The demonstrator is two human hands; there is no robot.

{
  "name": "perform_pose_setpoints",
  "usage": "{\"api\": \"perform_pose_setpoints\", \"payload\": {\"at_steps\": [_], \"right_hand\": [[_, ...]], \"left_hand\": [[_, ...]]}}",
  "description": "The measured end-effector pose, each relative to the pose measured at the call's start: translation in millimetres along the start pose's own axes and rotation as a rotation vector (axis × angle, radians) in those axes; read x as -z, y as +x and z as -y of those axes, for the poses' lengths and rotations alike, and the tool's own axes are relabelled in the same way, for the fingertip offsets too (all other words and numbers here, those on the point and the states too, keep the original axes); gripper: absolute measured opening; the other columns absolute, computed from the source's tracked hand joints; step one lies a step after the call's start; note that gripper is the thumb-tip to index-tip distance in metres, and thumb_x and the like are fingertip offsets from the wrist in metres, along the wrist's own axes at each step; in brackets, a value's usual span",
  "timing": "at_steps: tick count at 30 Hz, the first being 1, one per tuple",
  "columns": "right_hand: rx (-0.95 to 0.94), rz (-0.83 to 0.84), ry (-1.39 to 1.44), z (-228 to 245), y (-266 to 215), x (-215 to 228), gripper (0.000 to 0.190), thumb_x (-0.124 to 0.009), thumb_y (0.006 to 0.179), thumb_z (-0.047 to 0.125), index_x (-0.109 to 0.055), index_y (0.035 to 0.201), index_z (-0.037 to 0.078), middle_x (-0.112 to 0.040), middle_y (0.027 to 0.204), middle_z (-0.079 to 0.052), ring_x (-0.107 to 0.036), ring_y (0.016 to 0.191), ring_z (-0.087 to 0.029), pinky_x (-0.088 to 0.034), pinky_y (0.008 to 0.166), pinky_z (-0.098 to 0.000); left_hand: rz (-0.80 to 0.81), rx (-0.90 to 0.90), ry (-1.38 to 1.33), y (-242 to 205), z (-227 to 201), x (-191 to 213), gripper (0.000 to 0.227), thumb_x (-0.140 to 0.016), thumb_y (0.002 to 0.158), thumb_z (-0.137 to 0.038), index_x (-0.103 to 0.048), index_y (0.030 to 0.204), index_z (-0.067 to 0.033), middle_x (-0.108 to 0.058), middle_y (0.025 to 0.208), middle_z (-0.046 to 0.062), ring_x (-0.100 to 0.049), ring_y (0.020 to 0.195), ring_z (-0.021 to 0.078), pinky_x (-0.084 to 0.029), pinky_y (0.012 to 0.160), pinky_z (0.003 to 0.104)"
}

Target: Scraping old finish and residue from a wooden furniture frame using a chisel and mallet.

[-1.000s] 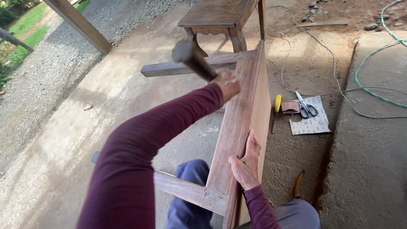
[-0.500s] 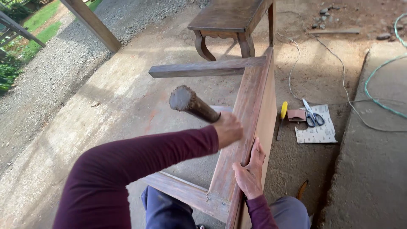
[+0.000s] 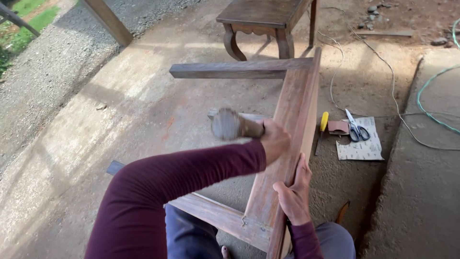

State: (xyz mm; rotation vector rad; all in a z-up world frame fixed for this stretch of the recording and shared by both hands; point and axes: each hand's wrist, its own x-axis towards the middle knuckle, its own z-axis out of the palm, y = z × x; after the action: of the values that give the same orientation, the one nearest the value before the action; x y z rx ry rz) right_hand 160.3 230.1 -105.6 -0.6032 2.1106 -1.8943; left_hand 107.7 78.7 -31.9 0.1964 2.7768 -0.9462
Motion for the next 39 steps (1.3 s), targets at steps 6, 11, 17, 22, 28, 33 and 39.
{"api": "perform_pose_setpoints", "payload": {"at_steps": [6, 11, 17, 22, 28, 33, 39], "right_hand": [[-0.104, 0.024, 0.037, 13.1, 5.3, 3.5, 0.113, -0.063, 0.062, 0.012, -0.009, 0.161, -0.001, -0.03, 0.15, -0.025, -0.03, 0.141, -0.035, -0.043, 0.103, -0.0485], [-0.007, -0.01, -0.012, 11.4, 1.3, 3.3, 0.11, -0.063, 0.064, 0.011, -0.015, 0.162, -0.003, -0.036, 0.149, -0.025, -0.034, 0.141, -0.035, -0.035, 0.114, -0.0474], [-0.056, -0.053, -0.024, 10.8, -3.7, 7.7, 0.109, -0.067, 0.064, 0.011, -0.015, 0.16, -0.002, -0.033, 0.151, -0.022, -0.035, 0.141, -0.031, -0.04, 0.109, -0.0422], [-0.165, -0.033, -0.105, 44.7, -6.4, 4.6, 0.101, -0.065, 0.069, 0.009, -0.024, 0.162, 0.005, -0.047, 0.138, -0.016, -0.053, 0.126, -0.028, -0.048, 0.099, -0.0378], [-0.036, 0.024, -0.012, 55.3, -5.2, 0.6, 0.097, -0.061, 0.07, -0.001, -0.025, 0.16, -0.001, -0.044, 0.157, -0.014, -0.043, 0.143, -0.023, -0.034, 0.114, -0.0341], [-0.153, 0.013, -0.009, 63.3, -3.3, -3.0, 0.099, -0.057, 0.069, -0.003, -0.022, 0.161, 0.003, -0.045, 0.157, -0.013, -0.046, 0.142, -0.022, -0.035, 0.113, -0.0341], [-0.181, 0.016, 0.042, 60.9, -4.8, -3.9, 0.1, -0.054, 0.069, -0.004, -0.02, 0.163, 0.002, -0.044, 0.159, -0.014, -0.045, 0.143, -0.022, -0.033, 0.115, -0.0348]], "left_hand": [[0.002, -0.183, -0.017, -75.5, -0.1, 41.0, 0.018, -0.076, 0.077, -0.024, -0.08, 0.088, -0.0106, -0.078, 0.086, 0.008, -0.074, 0.077, 0.0334, -0.055, 0.052, 0.062], [-0.309, -0.052, -0.067, 5.2, 52.3, -10.9, 0.01, -0.072, 0.08, -0.022, -0.077, 0.08, -0.0127, -0.072, 0.078, 0.009, -0.071, 0.067, 0.0304, -0.054, 0.049, 0.055], [-0.196, 0.124, -0.127, 32.7, 57.4, 4.1, 0.011, -0.071, 0.085, -0.016, -0.078, 0.088, -0.0073, -0.074, 0.08, 0.009, -0.071, 0.069, 0.032, -0.054, 0.046, 0.057], [0.21, -0.164, -0.168, -2.7, 24.9, 23.0, 0.024, -0.072, 0.087, -0.029, -0.079, 0.097, -0.0077, -0.068, 0.089, 0.011, -0.066, 0.08, 0.0341, -0.055, 0.066, 0.062], [-0.283, 0.007, -0.485, 18.6, 137.4, 3.6, 0.02, -0.059, 0.098, -0.022, -0.073, 0.105, -0.0107, -0.07, 0.078, 0.006, -0.073, 0.068, 0.0203, -0.062, 0.063, 0.042], [-0.457, 0.158, -0.647, 101.3, 143.0, -62.5, 0.019, -0.056, 0.099, -0.021, -0.073, 0.104, -0.0139, -0.075, 0.085, 0.01, -0.076, 0.079, 0.0253, -0.061, 0.066, 0.042], [-0.457, 0.189, -0.771, 140.3, 126.9, -83.2, 0.018, -0.057, 0.098, -0.015, -0.073, 0.101, -0.0075, -0.076, 0.093, 0.017, -0.077, 0.086, 0.0293, -0.062, 0.071, 0.043]]}}
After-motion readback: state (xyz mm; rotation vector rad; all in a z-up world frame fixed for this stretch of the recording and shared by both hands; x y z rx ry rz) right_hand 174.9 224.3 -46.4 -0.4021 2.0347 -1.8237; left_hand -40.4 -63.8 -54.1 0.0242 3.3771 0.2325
